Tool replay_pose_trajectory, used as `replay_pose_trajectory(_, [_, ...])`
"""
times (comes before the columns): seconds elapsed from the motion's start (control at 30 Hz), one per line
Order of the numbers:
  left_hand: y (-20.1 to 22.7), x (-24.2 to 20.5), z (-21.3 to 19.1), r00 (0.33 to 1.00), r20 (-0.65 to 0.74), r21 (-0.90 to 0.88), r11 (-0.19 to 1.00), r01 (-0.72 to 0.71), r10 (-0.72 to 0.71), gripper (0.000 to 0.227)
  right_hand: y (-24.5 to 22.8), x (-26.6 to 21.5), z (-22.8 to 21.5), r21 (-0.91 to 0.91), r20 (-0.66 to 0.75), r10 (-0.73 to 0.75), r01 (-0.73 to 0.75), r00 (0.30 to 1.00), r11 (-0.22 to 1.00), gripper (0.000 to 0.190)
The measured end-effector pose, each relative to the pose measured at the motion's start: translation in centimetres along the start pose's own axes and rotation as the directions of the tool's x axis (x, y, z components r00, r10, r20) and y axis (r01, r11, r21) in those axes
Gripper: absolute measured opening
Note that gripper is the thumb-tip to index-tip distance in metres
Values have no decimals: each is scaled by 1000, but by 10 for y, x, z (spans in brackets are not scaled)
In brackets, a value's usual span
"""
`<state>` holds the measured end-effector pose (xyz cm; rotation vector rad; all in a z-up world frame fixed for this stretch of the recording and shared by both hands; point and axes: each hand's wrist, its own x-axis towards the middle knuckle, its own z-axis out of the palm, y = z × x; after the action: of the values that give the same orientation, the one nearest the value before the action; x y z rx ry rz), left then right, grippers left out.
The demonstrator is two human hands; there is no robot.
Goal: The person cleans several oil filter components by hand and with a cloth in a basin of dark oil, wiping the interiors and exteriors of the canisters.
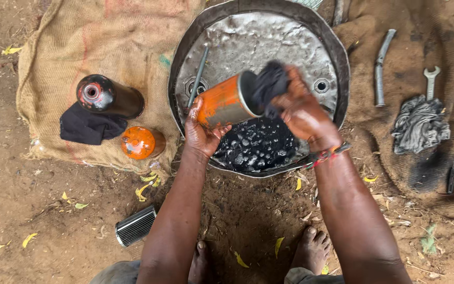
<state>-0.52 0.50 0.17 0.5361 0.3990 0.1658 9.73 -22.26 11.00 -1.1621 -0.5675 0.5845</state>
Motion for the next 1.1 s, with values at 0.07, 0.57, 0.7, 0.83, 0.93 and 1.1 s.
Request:
replay_pose_trajectory(0.07, [-2, 0, 0, 1000, 28, 12, 1000, -3, 3, 71, -3, -1, 7, -397, 55, 69, -42, 996, 917, 62])
replay_pose_trajectory(0.57, [24, -2, -2, 984, -41, 6, 985, -174, 174, 73, -9, 2, 45, -823, -243, -100, -151, 965, 548, 54])
replay_pose_trajectory(0.7, [18, -6, 0, 991, -44, -39, 991, -127, 125, 69, 12, 2, 59, -889, -19, -375, 156, 927, 430, 37])
replay_pose_trajectory(0.83, [18, 4, -14, 983, 44, 27, 984, -178, 176, 55, 25, -1, 58, -919, 121, -255, 205, 959, 338, 34])
replay_pose_trajectory(0.93, [19, 7, -26, 983, 119, 24, 989, -146, 142, 45, 26, -2, 33, -883, 190, -55, 195, 980, 427, 43])
replay_pose_trajectory(1.1, [21, 4, -11, 970, 213, 158, 976, -149, 114, 56, 87, 2, 14, -676, 146, 157, -17, 977, 737, 50])
